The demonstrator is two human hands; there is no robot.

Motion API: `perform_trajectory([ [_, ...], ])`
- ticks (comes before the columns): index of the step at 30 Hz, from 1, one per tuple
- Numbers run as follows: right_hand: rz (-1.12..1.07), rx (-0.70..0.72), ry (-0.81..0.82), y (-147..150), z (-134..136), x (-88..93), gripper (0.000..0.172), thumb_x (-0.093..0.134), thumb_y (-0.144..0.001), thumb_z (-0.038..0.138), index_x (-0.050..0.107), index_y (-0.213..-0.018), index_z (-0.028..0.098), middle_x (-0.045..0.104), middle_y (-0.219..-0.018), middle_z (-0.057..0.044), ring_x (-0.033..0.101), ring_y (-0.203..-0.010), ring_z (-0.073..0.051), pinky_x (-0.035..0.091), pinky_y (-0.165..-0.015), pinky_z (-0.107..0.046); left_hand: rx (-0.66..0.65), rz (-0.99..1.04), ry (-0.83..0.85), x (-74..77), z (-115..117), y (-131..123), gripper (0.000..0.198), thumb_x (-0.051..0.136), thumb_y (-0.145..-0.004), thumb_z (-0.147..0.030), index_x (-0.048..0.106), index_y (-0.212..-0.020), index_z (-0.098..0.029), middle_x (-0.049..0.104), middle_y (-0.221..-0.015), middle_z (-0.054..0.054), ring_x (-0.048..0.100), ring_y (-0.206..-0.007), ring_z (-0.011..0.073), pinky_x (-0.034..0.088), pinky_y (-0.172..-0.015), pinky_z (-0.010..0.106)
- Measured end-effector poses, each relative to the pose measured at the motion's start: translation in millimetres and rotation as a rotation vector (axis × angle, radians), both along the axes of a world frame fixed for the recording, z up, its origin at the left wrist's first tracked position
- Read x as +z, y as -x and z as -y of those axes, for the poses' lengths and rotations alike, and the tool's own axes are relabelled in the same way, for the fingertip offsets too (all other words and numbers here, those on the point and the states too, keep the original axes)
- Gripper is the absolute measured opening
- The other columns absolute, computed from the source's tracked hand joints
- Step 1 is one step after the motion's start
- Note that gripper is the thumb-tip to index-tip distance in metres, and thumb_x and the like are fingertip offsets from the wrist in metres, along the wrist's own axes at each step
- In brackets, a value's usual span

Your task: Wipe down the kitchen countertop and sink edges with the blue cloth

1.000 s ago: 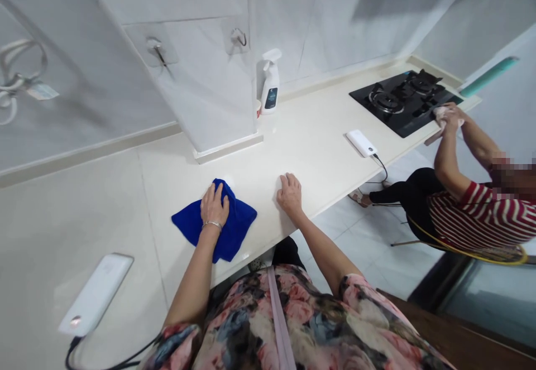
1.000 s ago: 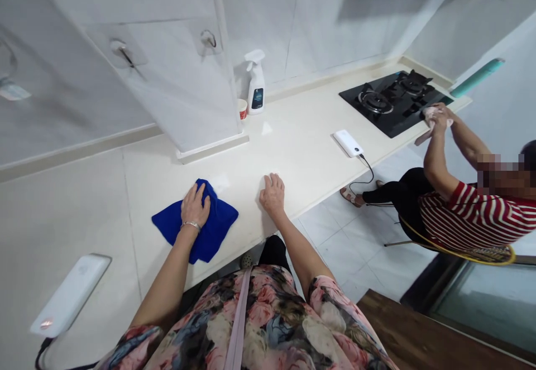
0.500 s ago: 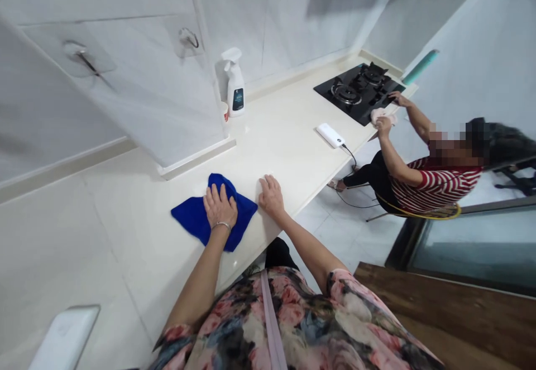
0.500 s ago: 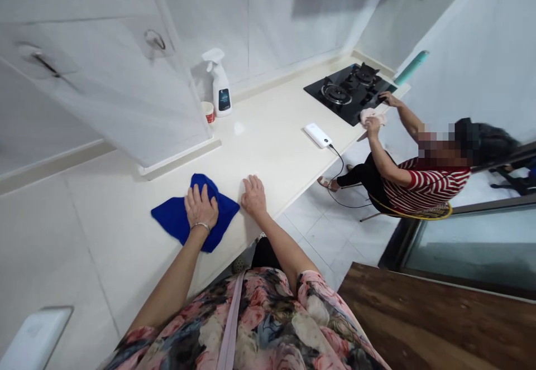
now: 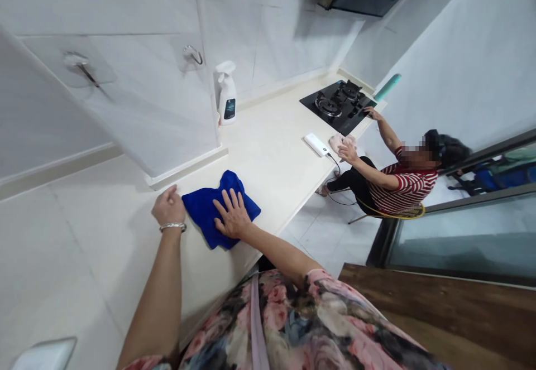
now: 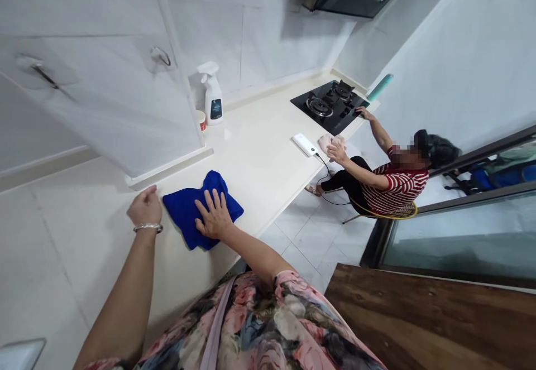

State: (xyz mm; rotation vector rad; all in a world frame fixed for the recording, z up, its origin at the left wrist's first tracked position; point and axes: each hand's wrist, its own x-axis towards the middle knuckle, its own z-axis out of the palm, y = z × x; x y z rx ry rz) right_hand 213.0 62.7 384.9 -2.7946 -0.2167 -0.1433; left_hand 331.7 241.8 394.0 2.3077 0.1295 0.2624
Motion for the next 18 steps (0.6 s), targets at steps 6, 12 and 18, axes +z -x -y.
perform_trajectory([
  [6, 0.012, 0.048, 0.076, 2, 6, -11.7, 0.070, 0.055, -0.104, 0.046, 0.035, -0.164, 0.017, 0.008, -0.173, -0.020, -0.001, -0.160, -0.042, 0.008, -0.129, -0.065, 0.139, -0.043, -0.299, -11.6, -39, 41, 0.059, 0.052, -0.094, -0.028, 0.055, -0.146, -0.001, 0.042, -0.161, 0.028, 0.031, -0.155, 0.0438, 0.019, -0.126, 0.070],
  [12, -0.008, 0.072, 0.073, 37, 22, -10.2, 0.069, 0.056, -0.103, 0.047, 0.037, -0.164, 0.021, 0.010, -0.174, -0.014, 0.000, -0.161, -0.038, 0.011, -0.130, -0.062, 0.126, -0.162, -0.380, -18.5, -36, 42, 0.067, 0.041, -0.099, -0.033, 0.039, -0.157, 0.000, 0.026, -0.170, 0.028, 0.015, -0.160, 0.0446, 0.009, -0.126, 0.072],
  [18, -0.033, 0.053, 0.082, 75, 76, -10.5, 0.066, 0.057, -0.102, 0.044, 0.040, -0.162, 0.026, 0.015, -0.174, -0.009, 0.003, -0.162, -0.035, 0.012, -0.131, -0.060, 0.124, -0.192, -0.437, -14.9, -38, 43, 0.069, 0.040, -0.098, -0.037, 0.039, -0.158, -0.003, 0.027, -0.171, 0.024, 0.019, -0.160, 0.0418, 0.013, -0.128, 0.068],
])
